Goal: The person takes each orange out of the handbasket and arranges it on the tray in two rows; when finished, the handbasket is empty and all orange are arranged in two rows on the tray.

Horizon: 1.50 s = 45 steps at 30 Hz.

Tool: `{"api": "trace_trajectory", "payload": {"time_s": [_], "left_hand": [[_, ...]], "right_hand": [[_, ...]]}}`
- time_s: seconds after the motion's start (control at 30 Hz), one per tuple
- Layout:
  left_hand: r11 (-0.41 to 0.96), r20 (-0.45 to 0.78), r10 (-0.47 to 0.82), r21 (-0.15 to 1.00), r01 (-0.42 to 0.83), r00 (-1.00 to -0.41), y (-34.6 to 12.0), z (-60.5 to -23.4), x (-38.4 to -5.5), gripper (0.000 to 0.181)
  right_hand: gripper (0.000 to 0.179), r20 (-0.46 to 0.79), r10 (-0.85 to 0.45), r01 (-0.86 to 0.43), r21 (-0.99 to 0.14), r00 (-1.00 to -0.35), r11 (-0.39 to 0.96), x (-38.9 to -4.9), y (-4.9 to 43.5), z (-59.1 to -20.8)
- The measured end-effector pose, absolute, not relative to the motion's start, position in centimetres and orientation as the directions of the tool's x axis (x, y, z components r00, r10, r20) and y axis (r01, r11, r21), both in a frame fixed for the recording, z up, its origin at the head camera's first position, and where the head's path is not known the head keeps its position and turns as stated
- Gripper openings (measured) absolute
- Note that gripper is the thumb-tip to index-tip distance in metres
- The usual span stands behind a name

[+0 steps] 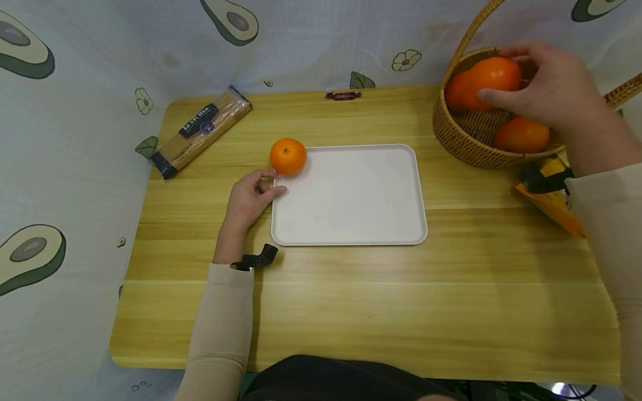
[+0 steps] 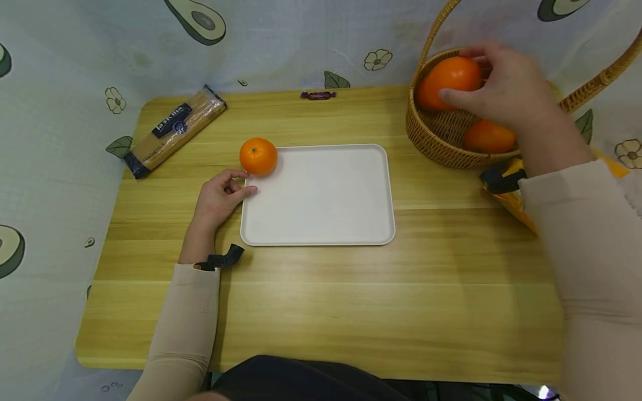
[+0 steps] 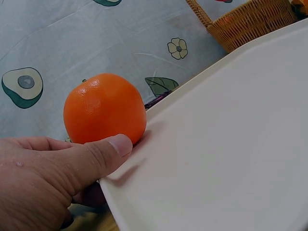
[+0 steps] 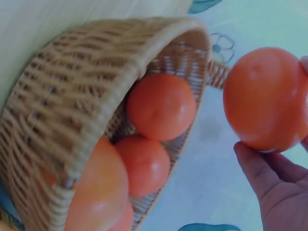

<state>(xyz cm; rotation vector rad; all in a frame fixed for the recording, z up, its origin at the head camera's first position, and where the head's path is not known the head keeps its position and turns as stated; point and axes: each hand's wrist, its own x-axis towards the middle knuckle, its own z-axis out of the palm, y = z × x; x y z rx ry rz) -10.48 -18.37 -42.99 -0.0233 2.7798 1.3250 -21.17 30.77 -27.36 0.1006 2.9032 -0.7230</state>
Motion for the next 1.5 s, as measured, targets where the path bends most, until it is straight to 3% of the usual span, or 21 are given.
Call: {"api": "trace_trajectory", "payload": {"time_s": [0.1, 0.3, 0.57, 0.97, 1.13, 1.33, 1.5], "left_hand": [[0.636, -0.065, 0.014, 0.770, -0.042, -0.998, -18.4, -43.0, -10.5, 0.039], [0.632, -0.056, 0.018, 0.774, -0.032, -0.998, -18.4, -43.0, -10.6, 0.038], [0.622, -0.071, 0.014, 0.782, -0.047, -0.997, -18.4, -42.9, -10.5, 0.037], [0.632, -0.083, 0.012, 0.773, -0.057, -0.996, -18.5, -42.9, -10.6, 0.038], [0.638, -0.090, 0.013, 0.767, -0.061, -0.996, -18.6, -42.9, -10.6, 0.038], [0.642, -0.084, 0.005, 0.764, -0.061, -0.996, -18.6, -42.9, -10.6, 0.038], [0.646, -0.071, 0.015, 0.762, -0.044, -0.997, -18.6, -43.0, -10.7, 0.038]], "right_hand": [[0.084, -0.138, 0.008, 0.075, -0.483, -0.990, 0.873, -20.5, 30.0, -27.4], [0.083, -0.024, -0.123, -0.094, -0.508, -0.992, 0.856, -18.9, 28.3, -27.7], [0.087, 0.049, -0.285, -0.261, -0.565, -0.957, 0.782, -15.7, 23.6, -31.2], [0.091, 0.061, -0.290, -0.215, -0.815, -0.955, 0.539, -11.8, 14.8, -36.3], [0.082, 0.053, -0.243, -0.162, -0.875, -0.969, 0.456, -11.9, 12.0, -36.7], [0.085, 0.050, -0.218, -0.117, -0.945, -0.975, 0.305, -12.8, 9.7, -37.2], [0.086, 0.063, -0.195, -0.123, -0.942, -0.979, 0.312, -13.5, 9.0, -37.9]]}}
